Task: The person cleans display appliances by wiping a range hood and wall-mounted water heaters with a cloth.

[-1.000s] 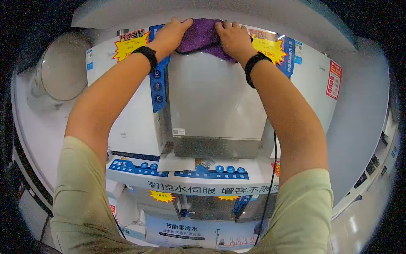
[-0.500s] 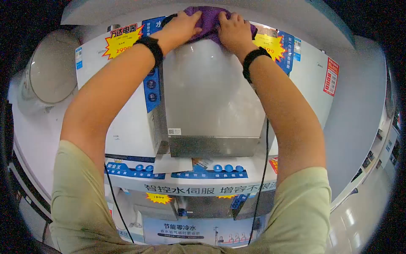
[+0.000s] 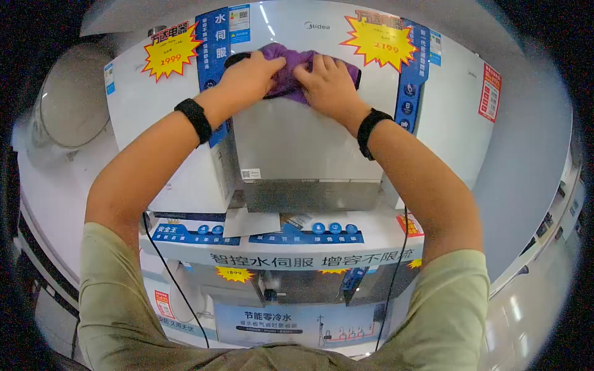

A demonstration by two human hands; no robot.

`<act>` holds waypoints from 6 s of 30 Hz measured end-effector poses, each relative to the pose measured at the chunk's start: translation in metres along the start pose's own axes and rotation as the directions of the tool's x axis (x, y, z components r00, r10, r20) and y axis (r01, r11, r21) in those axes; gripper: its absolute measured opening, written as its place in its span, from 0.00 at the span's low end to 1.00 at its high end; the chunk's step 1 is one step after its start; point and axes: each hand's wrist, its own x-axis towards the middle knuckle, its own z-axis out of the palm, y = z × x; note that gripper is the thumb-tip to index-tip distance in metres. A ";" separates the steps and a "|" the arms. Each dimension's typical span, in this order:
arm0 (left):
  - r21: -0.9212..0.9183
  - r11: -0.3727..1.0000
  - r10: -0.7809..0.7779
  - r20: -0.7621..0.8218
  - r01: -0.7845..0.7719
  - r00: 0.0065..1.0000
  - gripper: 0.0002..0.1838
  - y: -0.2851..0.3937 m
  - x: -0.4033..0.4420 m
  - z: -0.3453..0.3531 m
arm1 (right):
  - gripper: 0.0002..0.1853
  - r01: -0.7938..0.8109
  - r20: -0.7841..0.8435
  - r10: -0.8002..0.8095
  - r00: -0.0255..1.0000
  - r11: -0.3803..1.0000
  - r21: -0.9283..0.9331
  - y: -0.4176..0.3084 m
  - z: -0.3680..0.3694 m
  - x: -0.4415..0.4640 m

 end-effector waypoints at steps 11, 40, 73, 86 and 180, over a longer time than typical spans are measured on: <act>-0.146 0.984 -0.141 -0.256 0.106 0.956 0.19 -0.001 0.044 -0.030 | 0.13 -0.315 -0.130 0.301 0.945 0.944 -0.099 0.024 0.011 0.034; -0.101 0.995 -0.009 -0.275 -0.020 0.961 0.24 0.096 0.036 0.072 | 0.19 -0.340 -0.005 0.346 0.938 0.921 -0.192 0.067 -0.019 -0.105; -0.159 0.985 -0.087 -0.117 0.068 0.989 0.20 0.065 -0.079 0.079 | 0.16 -0.220 0.143 0.205 0.968 0.971 0.098 -0.057 -0.016 -0.113; -0.302 0.946 -0.183 -0.192 0.120 0.964 0.21 0.027 -0.076 0.070 | 0.14 -0.231 0.112 0.224 0.968 0.971 0.055 -0.034 0.002 -0.073; -0.634 0.006 -0.700 0.549 0.774 0.456 0.25 0.081 -0.277 0.174 | 0.22 -0.368 0.526 0.177 0.832 0.886 0.284 -0.279 -0.008 -0.146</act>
